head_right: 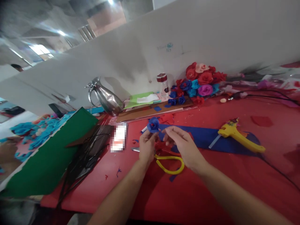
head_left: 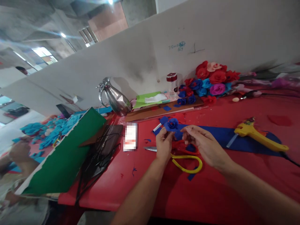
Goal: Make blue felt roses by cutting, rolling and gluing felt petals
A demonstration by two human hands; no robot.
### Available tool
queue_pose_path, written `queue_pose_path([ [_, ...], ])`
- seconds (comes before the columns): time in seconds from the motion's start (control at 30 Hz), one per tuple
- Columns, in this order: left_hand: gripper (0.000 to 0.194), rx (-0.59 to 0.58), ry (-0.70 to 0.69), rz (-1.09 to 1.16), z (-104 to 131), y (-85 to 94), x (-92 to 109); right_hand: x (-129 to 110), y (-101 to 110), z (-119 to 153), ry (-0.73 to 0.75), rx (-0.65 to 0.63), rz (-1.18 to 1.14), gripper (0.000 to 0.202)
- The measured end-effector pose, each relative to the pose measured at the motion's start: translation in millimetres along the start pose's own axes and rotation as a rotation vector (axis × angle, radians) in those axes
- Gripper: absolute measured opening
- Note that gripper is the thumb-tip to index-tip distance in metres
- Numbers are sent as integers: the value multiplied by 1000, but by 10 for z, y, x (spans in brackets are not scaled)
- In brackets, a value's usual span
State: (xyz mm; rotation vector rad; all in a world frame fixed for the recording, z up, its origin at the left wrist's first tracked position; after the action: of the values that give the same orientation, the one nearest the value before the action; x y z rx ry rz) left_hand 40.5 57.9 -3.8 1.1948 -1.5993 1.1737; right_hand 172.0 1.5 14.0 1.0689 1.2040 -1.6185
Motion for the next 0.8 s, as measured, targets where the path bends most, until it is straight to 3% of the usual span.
queue_pose_path([
  [0.1,4,-31,-83,-66,-21,24,22,40,-12,-5,-61,-35,-101,29],
  [0.37,18,-129,-346,-280,25,-41,255,64,-72,-21,-107,-47,-96,26],
  [0.8,16,-119,-369,-324,15,-14,244,59,-52,-40,-104,-22,-29,19],
])
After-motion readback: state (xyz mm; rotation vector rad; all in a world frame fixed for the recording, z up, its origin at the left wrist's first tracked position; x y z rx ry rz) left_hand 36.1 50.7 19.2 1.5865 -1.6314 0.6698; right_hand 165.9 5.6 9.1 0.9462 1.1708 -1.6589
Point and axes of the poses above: each hand's wrist, its own z-axis away from the middle knuckle, its own y-axis out of the back of the hand, x = y × z, the point moved 10 cm from there along -z, towards the middle knuckle, and after that the axes turned 9 degrees about -y, right-handed, at the moved point
